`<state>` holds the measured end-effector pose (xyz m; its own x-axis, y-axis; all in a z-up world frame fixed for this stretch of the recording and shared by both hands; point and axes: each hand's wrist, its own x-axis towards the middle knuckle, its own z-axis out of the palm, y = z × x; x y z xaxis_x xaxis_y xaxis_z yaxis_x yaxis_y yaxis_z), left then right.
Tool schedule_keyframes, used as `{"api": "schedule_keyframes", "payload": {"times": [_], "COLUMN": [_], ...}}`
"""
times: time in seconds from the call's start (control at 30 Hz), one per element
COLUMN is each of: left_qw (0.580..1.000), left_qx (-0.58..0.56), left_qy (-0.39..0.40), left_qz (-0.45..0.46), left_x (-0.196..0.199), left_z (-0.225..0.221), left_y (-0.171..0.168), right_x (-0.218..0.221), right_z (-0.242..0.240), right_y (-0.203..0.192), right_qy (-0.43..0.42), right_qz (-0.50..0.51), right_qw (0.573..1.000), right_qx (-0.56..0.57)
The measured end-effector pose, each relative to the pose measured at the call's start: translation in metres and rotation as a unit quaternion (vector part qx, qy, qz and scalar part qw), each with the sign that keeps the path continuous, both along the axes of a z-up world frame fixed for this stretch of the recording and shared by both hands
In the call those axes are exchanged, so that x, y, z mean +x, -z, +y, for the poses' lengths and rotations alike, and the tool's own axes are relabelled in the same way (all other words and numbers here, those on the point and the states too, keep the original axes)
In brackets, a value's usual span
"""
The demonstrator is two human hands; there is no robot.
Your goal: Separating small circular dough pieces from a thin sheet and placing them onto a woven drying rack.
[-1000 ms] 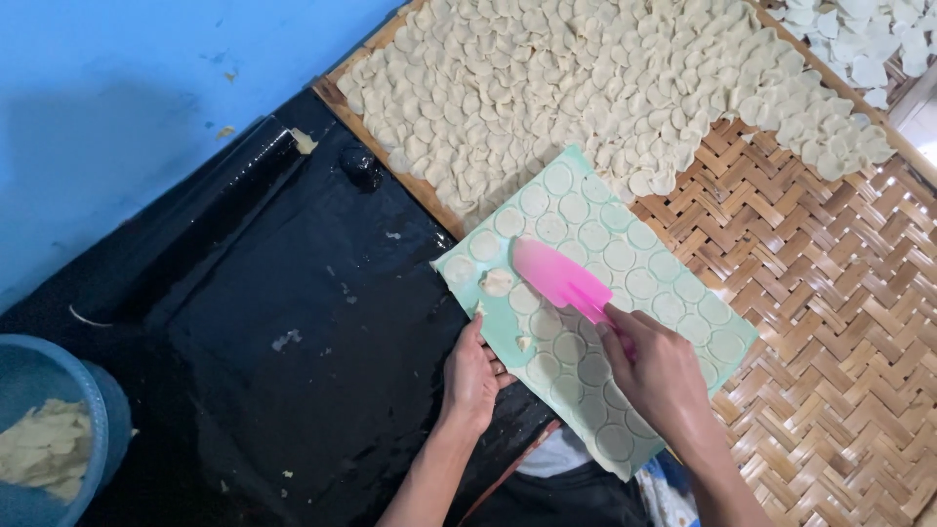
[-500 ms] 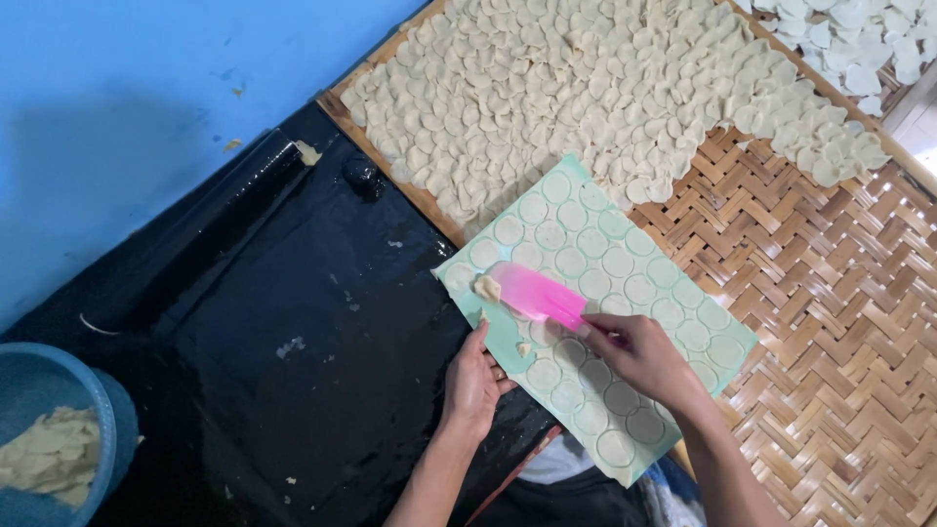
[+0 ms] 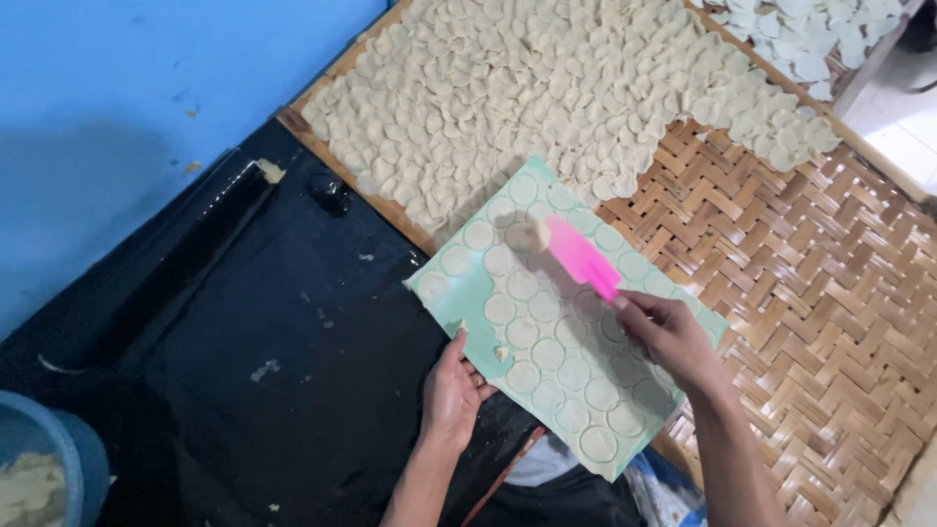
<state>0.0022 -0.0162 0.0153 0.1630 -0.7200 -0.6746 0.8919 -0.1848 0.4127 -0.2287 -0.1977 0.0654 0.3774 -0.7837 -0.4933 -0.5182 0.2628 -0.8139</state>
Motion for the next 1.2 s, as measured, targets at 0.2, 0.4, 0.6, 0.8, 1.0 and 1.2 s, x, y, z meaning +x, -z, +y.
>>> {"api": "schedule_keyframes", "payload": {"times": [0.2,0.4,0.6,0.8,1.0,1.2], "left_qw": [1.0,1.0,1.0,0.998,0.997,0.997], "left_qx": [0.022,0.022,0.026,0.036,0.021,0.018], "left_qy": [0.019,0.009,0.005,0.028,0.031,0.016], "left_qz": [-0.011,-0.001,-0.003,-0.051,-0.073,-0.073], "left_x": [0.002,0.001,0.001,-0.004,-0.004,-0.008], "left_z": [-0.002,-0.003,-0.002,-0.001,-0.002,-0.002], "left_y": [-0.004,-0.003,-0.005,-0.011,-0.009,0.008], "right_x": [-0.023,-0.032,-0.04,-0.004,0.032,0.052], "right_z": [-0.038,-0.069,-0.073,-0.026,0.038,0.069], "right_y": [-0.013,0.001,0.018,-0.031,-0.048,-0.064], "right_qy": [0.092,0.147,0.099,0.049,-0.016,-0.175], "right_qz": [0.113,0.106,0.151,0.331,0.18,0.156], "right_qw": [0.972,0.969,0.927,0.812,0.914,0.94], "right_qx": [-0.182,-0.17,-0.33,-0.477,-0.364,-0.248]}}
